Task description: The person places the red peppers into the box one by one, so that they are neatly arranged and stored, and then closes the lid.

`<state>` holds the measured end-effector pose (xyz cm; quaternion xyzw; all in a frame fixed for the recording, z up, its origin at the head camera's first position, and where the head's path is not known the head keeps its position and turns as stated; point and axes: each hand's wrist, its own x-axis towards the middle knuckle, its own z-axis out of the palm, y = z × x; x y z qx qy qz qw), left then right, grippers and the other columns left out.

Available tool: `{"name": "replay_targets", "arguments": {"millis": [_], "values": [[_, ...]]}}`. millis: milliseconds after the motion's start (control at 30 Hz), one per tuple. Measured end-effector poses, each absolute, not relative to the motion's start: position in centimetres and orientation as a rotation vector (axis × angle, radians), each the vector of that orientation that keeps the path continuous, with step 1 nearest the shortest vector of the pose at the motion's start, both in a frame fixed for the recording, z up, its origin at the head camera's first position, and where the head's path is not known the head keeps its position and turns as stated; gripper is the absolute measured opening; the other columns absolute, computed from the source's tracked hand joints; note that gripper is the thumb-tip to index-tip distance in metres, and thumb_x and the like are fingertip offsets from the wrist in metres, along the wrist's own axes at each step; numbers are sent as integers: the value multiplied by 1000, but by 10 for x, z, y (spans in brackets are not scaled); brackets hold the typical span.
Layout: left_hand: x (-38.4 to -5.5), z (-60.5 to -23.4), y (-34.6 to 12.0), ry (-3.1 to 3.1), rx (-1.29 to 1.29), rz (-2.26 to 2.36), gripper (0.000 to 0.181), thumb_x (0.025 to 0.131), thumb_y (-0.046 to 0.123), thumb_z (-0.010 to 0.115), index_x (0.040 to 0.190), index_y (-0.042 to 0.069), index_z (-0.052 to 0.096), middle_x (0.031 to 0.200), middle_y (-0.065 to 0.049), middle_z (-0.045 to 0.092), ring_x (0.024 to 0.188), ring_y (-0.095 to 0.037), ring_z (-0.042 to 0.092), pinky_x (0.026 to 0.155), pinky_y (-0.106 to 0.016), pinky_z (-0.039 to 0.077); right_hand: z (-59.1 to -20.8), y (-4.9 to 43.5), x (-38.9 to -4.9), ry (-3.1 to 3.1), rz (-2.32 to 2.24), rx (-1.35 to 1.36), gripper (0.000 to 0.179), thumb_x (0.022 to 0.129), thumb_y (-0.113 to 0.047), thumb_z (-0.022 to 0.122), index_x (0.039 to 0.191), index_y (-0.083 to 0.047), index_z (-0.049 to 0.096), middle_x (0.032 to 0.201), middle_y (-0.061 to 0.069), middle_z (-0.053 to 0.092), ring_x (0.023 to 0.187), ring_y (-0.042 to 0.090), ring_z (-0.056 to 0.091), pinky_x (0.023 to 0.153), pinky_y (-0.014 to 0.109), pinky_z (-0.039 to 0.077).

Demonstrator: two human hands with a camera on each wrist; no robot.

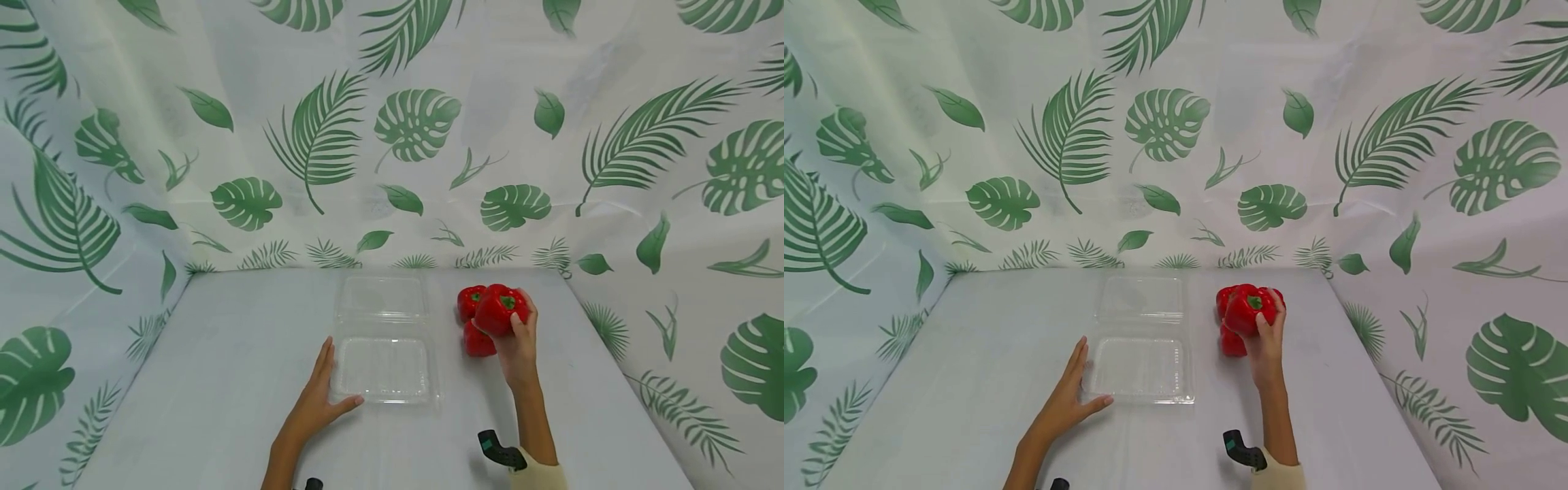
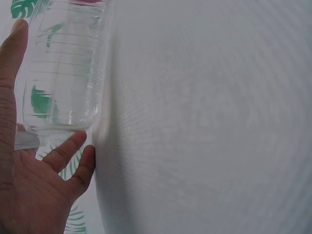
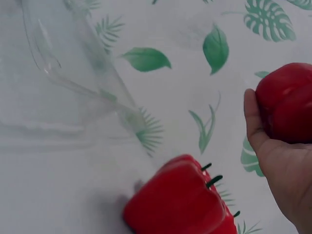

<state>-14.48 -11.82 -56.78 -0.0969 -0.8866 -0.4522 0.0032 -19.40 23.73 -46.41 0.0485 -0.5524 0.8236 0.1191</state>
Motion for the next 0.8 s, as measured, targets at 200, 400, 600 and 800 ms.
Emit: {"name": "replay_targets", "arguments": {"millis": [200,400,600,800], "values": [[-145,-567,-117,-2766,-315,-1413,117,75,51,80,159,18,5,167,-3,3,152,-31,15,116,-60,29,-468,220,-194,-2023,2176,58,69,94,-9,58,152,-20,23,144,-3,38,132,12,38,89,17,54],[-145,-567,-117,-2766,-313,-1426,116,76,50,80,159,18,4,167,-2,1,152,-28,12,117,-59,27,-475,202,-197,-2228,2068,40,73,90,-14,68,152,-16,29,148,3,39,133,13,39,90,14,52],[-145,-570,-117,-2774,-292,-1433,116,76,50,80,158,22,4,167,1,1,153,-25,11,118,-59,26,-485,181,-201,-2348,1962,237,74,83,-14,77,146,-17,38,145,7,45,135,24,42,96,31,54],[-145,-567,-115,-2785,-267,-1444,114,76,50,79,159,18,6,167,3,1,152,-30,14,115,-61,27,-496,157,-200,-2587,1670,282,83,75,-36,84,144,-23,40,143,5,49,133,30,46,96,50,54]]}}
